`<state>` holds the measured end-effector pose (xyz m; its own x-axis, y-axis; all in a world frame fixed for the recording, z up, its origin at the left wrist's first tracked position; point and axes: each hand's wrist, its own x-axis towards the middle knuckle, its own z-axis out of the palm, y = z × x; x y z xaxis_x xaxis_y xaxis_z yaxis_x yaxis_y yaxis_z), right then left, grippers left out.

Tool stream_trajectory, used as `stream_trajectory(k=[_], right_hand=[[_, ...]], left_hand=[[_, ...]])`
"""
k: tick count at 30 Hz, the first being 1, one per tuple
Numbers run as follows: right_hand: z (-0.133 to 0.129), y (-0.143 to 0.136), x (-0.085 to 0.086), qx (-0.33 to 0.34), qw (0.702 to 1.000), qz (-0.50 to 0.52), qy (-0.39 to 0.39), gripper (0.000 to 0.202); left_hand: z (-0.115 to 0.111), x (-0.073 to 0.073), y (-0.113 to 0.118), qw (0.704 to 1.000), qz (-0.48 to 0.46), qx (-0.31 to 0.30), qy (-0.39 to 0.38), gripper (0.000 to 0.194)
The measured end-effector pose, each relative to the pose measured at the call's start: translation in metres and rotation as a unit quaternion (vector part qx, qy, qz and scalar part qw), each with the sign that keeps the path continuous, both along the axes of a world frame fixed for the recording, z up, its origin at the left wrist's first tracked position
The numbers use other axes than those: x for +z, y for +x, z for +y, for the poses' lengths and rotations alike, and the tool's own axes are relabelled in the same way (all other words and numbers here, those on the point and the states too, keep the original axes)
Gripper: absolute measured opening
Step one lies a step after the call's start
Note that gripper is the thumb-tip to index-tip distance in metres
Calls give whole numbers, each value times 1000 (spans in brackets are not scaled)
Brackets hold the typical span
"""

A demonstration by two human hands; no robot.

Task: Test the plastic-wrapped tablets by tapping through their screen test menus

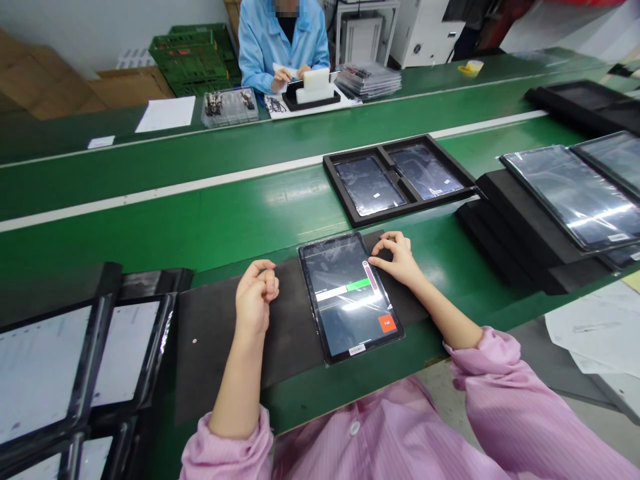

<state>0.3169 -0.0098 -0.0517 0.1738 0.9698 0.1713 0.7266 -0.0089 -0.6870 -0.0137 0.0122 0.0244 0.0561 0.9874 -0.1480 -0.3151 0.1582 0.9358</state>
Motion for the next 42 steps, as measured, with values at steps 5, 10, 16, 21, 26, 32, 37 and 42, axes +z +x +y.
stream_trajectory(k=[5, 10, 16, 21, 26, 32, 37, 42], right_hand=[[3, 4, -1, 47, 996, 33, 73, 52], [5, 1, 1, 102, 987, 60, 111, 50], [6, 6, -9, 35, 999, -20, 33, 44], [7, 10, -11, 50, 999, 4, 5, 47], [9, 11, -10, 66, 997, 39, -2, 53], [10, 11, -10, 58, 996, 60, 15, 59], [10, 10, -10, 55, 996, 67, 12, 55], [11, 11, -13, 39, 998, 52, 14, 55]], left_hand=[[-1, -3, 1, 999, 46, -24, -3, 37], [-3, -12, 2, 984, 179, -16, 19, 57], [-3, -25, 0, 944, 314, -74, 65, 62], [-15, -23, -2, 853, 422, -264, 155, 98], [-32, -25, 2, 750, 487, -409, 181, 140], [-33, -28, 6, 758, 473, -418, 167, 151], [-32, -29, 4, 760, 460, -426, 170, 156], [-34, -27, 7, 759, 474, -420, 151, 150]])
